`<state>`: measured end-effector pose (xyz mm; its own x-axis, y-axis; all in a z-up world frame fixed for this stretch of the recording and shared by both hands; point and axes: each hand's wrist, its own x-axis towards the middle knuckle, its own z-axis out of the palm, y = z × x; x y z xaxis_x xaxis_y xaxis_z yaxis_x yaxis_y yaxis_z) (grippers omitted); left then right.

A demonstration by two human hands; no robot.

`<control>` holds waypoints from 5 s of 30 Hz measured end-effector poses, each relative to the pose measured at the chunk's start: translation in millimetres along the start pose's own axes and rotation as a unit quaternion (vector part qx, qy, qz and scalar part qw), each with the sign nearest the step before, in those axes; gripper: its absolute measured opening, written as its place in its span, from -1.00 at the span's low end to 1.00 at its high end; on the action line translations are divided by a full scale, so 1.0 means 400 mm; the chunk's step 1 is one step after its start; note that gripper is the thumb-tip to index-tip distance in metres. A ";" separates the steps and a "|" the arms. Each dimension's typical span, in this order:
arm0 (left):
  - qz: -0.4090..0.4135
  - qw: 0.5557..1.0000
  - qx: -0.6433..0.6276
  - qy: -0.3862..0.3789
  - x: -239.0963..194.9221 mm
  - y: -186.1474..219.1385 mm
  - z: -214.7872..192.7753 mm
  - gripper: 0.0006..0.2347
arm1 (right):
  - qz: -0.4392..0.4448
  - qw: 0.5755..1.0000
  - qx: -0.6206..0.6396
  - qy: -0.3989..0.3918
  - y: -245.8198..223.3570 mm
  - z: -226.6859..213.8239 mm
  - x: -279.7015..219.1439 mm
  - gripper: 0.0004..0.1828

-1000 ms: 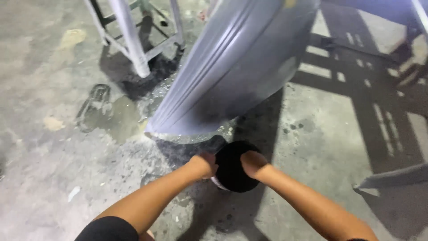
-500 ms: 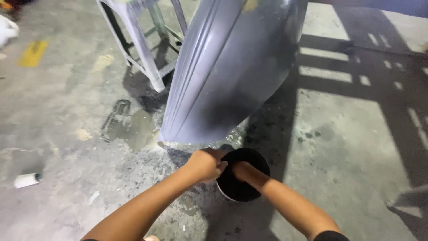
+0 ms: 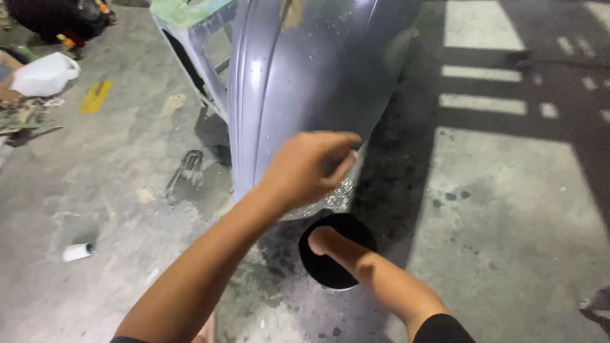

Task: The person sands a grey car bumper with a sanding block, repeatedly dipping the block into a bucket of water. The person works on the curved edges and flat surfaces of the bumper, which is resting on a stand.

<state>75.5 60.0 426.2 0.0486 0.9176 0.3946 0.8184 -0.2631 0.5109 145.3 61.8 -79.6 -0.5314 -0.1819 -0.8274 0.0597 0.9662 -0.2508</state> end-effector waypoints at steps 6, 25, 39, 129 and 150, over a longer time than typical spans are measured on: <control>0.127 0.968 0.075 0.204 -0.042 -0.152 -0.148 -0.79 | 0.031 0.997 -0.038 -0.061 0.194 -0.033 0.086 -0.67; 0.137 0.943 -0.265 0.146 0.039 -0.612 -0.242 -0.38 | 0.384 0.453 0.029 0.804 -0.346 -0.995 -1.186 -0.55; 0.145 0.931 -0.277 0.189 0.048 -0.610 -0.219 -0.36 | 0.242 0.625 -0.268 0.692 -0.058 -0.884 -1.068 -0.41; 0.063 0.948 -0.217 0.223 0.053 -0.594 -0.145 -0.41 | 0.266 0.416 -0.056 0.868 -0.199 -0.897 -0.890 -0.56; 0.087 0.947 -0.207 0.230 0.057 -0.618 -0.129 -0.36 | 0.217 0.374 0.006 0.902 -0.026 -1.032 -1.075 -0.65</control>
<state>-155.5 130.4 348.3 -0.1709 0.6473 0.7428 0.5219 -0.5800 0.6255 24.5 205.3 486.1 -0.1743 0.4220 0.8897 0.4695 0.8298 -0.3016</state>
